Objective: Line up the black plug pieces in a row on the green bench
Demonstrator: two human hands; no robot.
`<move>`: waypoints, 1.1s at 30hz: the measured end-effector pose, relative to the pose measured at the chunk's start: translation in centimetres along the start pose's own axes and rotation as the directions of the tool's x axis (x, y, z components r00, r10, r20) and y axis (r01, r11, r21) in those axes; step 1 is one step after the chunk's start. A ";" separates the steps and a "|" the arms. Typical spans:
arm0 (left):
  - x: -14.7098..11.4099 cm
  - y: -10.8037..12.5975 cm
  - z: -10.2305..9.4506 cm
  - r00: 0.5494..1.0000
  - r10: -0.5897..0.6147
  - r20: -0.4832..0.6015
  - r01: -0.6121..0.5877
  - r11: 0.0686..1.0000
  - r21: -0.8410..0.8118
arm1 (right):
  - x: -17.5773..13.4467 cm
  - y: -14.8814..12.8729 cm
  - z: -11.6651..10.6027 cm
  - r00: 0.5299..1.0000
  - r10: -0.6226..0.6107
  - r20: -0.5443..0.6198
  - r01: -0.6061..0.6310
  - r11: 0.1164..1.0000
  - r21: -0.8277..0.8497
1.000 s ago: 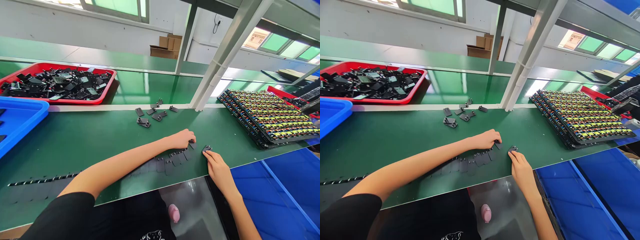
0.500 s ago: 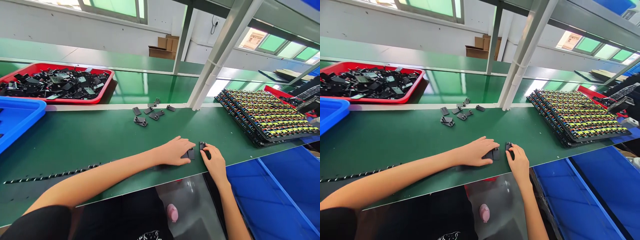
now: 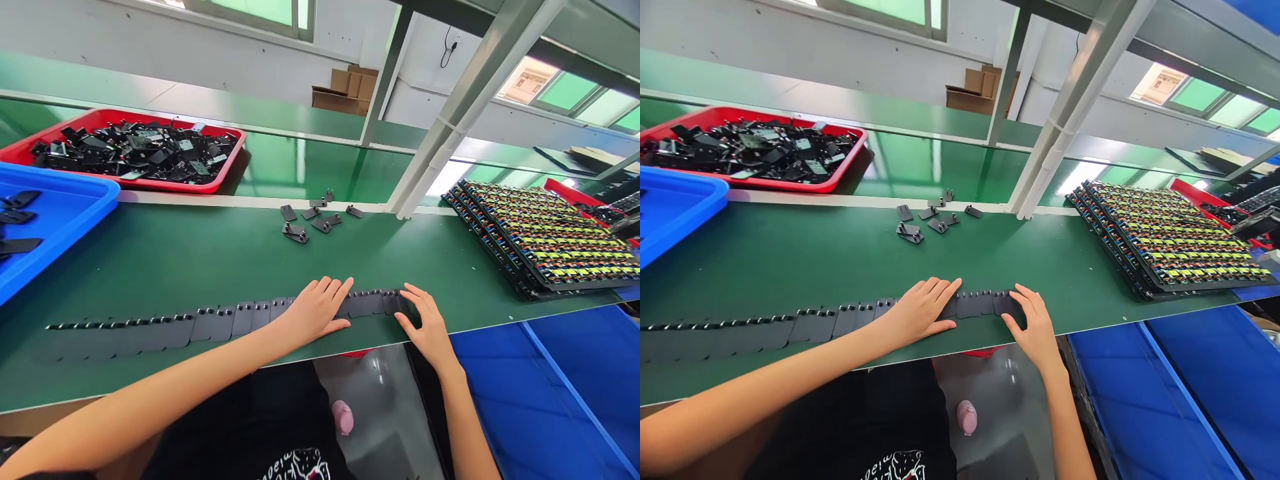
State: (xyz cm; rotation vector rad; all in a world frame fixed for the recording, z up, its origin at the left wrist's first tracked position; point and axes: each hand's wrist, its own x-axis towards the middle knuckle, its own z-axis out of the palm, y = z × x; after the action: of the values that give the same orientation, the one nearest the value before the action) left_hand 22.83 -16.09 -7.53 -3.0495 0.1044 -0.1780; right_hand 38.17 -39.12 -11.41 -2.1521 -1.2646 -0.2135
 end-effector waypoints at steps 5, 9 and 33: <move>0.5 1.3 0.9 0.994 0.000 -0.106 0.004 0.999 0.037 | 2.3 -0.9 1.0 0.957 -0.206 0.202 0.238 0.960 -0.146; 1.0 2.1 1.3 0.993 0.000 -0.120 0.004 0.999 0.032 | 3.7 -0.9 2.0 0.919 -0.285 0.271 0.340 0.923 -0.180; -5.7 2.5 -2.2 0.958 -0.174 -0.229 0.134 0.974 -0.180 | 2.7 -1.1 1.6 0.946 -0.253 0.201 0.291 0.938 -0.186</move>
State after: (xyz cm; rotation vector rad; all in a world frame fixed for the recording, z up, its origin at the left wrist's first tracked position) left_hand 16.73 -18.30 -6.20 -3.1828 -0.1113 -0.5831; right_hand 38.43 -35.87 -11.03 -2.2044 -1.7143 -0.2931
